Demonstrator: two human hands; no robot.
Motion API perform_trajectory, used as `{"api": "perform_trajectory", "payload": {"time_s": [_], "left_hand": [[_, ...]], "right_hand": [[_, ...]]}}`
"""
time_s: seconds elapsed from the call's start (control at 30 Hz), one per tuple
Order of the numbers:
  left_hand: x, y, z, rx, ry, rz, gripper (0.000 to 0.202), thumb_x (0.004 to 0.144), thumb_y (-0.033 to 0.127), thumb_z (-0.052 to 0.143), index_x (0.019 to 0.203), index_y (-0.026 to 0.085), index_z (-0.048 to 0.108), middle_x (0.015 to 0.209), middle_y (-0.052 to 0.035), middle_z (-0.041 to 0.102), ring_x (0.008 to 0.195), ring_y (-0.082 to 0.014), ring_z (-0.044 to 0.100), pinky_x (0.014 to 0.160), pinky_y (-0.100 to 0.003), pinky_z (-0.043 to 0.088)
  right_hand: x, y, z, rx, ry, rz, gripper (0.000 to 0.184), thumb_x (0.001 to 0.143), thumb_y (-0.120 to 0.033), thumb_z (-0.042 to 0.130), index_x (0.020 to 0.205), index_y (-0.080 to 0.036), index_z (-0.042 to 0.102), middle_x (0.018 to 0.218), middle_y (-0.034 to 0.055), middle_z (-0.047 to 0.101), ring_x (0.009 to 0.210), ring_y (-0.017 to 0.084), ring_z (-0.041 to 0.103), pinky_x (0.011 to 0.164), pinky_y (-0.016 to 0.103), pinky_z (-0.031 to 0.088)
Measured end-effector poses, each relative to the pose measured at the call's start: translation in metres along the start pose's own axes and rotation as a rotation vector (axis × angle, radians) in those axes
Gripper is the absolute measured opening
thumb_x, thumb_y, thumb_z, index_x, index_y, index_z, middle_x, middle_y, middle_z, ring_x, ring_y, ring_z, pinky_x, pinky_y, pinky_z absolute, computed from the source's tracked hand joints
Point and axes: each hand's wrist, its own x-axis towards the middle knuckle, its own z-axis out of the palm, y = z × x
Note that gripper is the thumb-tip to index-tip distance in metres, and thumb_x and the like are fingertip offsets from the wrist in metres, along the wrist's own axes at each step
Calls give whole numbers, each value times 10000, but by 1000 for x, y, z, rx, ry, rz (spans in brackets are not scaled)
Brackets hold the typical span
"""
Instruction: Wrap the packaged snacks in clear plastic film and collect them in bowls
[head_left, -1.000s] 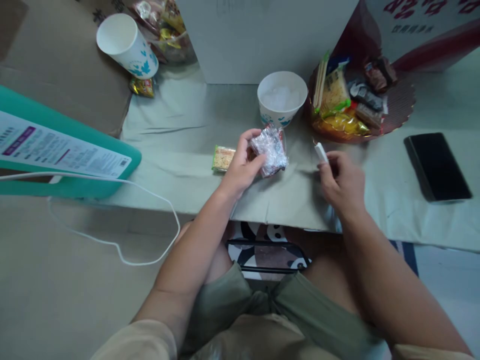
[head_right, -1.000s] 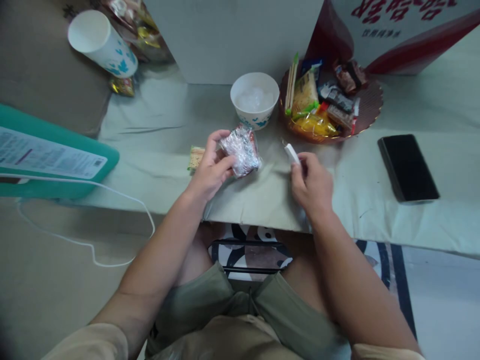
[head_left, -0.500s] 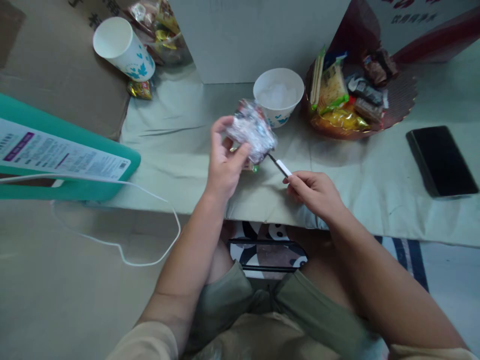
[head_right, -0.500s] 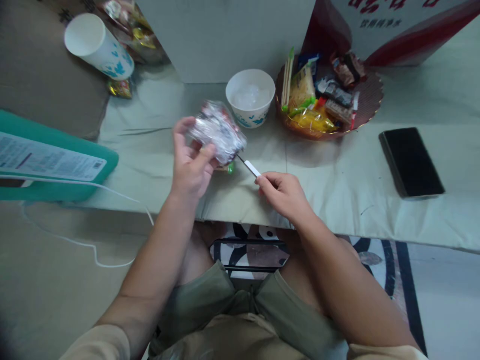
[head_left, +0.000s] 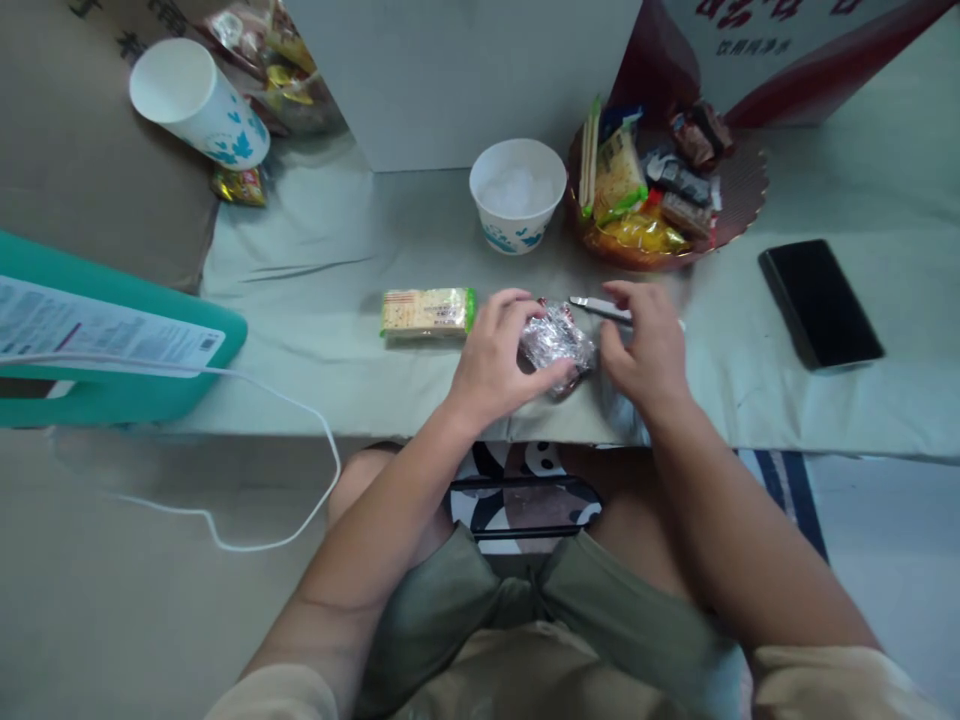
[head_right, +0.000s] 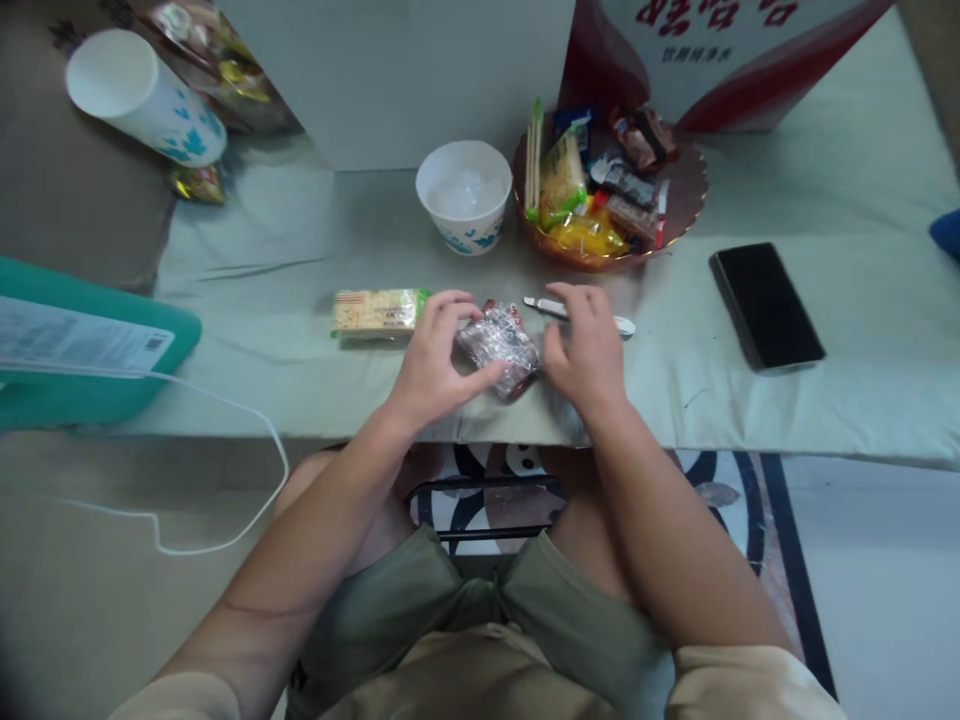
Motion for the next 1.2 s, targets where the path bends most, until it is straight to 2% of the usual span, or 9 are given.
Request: {"api": "perform_trajectory", "payload": {"time_s": [0.07,0.17,0.37,0.47,0.67,0.83,1.0,1.1,1.2], "left_hand": [[2,-1,-4,15,-85,54,441,746,336,844,1118,215,640,1354,-123,632,1302,-303,597,1157,-485,471],[6,-7,-9,-82,-64,-57,85,872,236,684,950,201,683,1214,-95,714,1156,-236,678,1007,-397,550],[18,-14,-23,-600,211,-473,115,895,287,626,807,223,590,723,4,649,634,-126,620,502,-224,442],[24,-16,-34,-658,365,-578,87,827,168,604,800,233,554,668,28,604,516,-94,519,403,-204,319],[26,-31,-52,-503,524,-550,168,733,59,525,716,226,535,560,52,481,438,-81,392,387,-214,282],[22,-43,-54,-435,492,-485,163,725,55,547,720,217,559,566,54,506,462,-77,415,443,-212,330],[22,-46,-58,-354,500,-503,185,769,50,523,704,222,545,540,65,462,448,-89,410,451,-235,333],[22,-50,-68,-181,567,-477,208,787,53,544,658,215,524,550,58,464,500,-93,418,498,-244,328],[21,-60,-80,-48,632,-460,236,786,41,555,630,209,500,554,56,444,535,-99,406,541,-260,315]], "right_hand": [[-3,-8,2,130,-31,-67,435,822,-147,505,1230,-212,643,1107,116,690,1026,271,658,922,453,539],[-6,-19,2,251,-77,-108,404,822,-142,485,1181,-220,653,1055,91,713,983,254,673,871,418,547],[-5,-28,0,321,-305,-243,444,865,-354,659,1284,-208,663,1104,113,736,991,284,649,899,436,508],[-3,-28,-1,314,-342,-200,227,904,-349,651,1078,-242,751,918,74,713,876,254,619,832,404,482],[-2,-31,-5,399,-277,-144,151,939,-330,588,842,-237,657,886,63,699,851,231,619,816,386,470],[-2,-36,-3,352,-262,-39,184,949,-403,513,844,-253,508,814,49,670,756,213,600,730,352,449],[-1,-36,-2,276,-178,21,129,921,-383,521,930,-261,564,815,35,657,747,205,592,729,345,465],[-2,-34,-4,281,-115,-55,181,902,-341,548,1025,-240,634,891,54,669,717,195,569,740,360,479],[-3,-28,-7,304,-208,-241,270,884,-392,619,1087,-227,688,903,60,657,715,196,550,731,363,474]]}}
